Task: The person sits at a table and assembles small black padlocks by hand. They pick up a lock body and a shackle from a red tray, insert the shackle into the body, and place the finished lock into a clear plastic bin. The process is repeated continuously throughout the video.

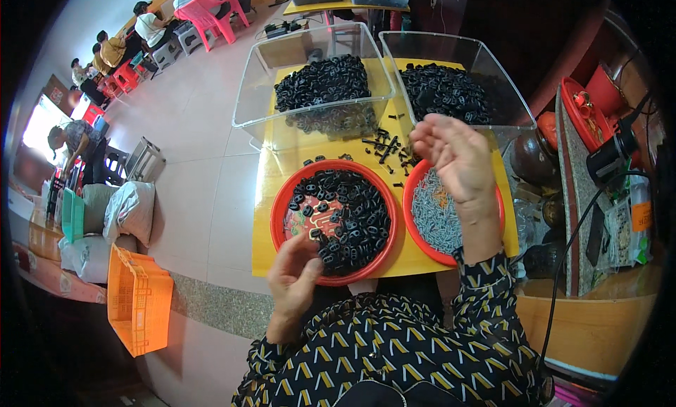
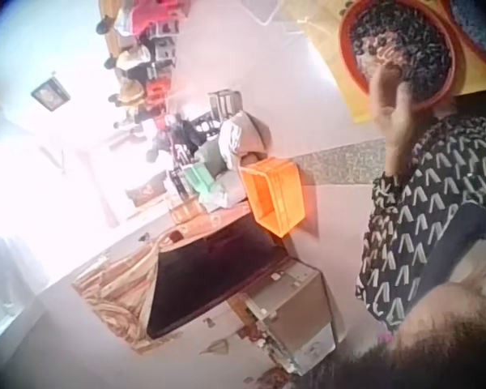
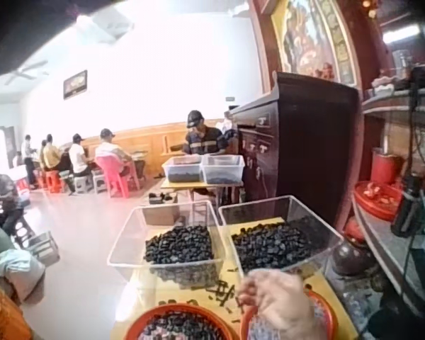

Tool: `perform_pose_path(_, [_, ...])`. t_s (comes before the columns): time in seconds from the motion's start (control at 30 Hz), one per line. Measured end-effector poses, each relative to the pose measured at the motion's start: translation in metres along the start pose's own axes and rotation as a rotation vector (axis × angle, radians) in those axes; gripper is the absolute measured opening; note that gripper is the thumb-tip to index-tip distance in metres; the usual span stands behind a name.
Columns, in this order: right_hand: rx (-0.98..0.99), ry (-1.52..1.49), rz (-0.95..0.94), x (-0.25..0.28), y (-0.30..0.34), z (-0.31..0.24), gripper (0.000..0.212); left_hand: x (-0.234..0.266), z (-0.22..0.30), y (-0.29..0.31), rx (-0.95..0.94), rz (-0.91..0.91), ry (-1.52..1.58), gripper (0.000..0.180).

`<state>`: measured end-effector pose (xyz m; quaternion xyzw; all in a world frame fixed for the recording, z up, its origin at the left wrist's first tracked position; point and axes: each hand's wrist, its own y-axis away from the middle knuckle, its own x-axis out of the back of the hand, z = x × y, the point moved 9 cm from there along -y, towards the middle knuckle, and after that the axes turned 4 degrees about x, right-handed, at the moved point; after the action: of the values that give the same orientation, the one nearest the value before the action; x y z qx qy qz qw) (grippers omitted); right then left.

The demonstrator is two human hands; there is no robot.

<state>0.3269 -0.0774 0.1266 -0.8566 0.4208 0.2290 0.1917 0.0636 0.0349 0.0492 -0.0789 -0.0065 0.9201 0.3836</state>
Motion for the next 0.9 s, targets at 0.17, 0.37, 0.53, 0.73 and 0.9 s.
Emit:
perform_pose_path(0.17, [-0.034, 0.181, -0.363, 0.001, 0.069, -0.002, 0.016, 0.122, 0.000, 0.027, -0.149, 0.581, -0.206, 0.030])
perform_pose_path(0.37, [-0.833, 0.426, -0.776, 0.089, 0.216, 0.105, 0.016, 0.287, -0.150, 0.152, 0.467, 0.980, -0.867, 0.013])
perform_pose_path(0.53, [-1.186, 0.436, 0.355, 0.340, 0.333, 0.174, 0.016, 0.250, -0.360, 0.312, 0.970, -0.598, -1.469, 0.027])
perform_pose_path(0.73, [-1.420, 0.584, 0.510, 0.450, 0.430, 0.275, 0.013, 0.226, -0.371, 0.302, 1.301, -0.076, -0.955, 0.027])
perform_pose_path(0.9, [-1.411, 0.742, 0.373, 0.413, 0.385, 0.297, 0.013, 0.217, -0.368, 0.287, 1.323, 0.016, -0.855, 0.027])
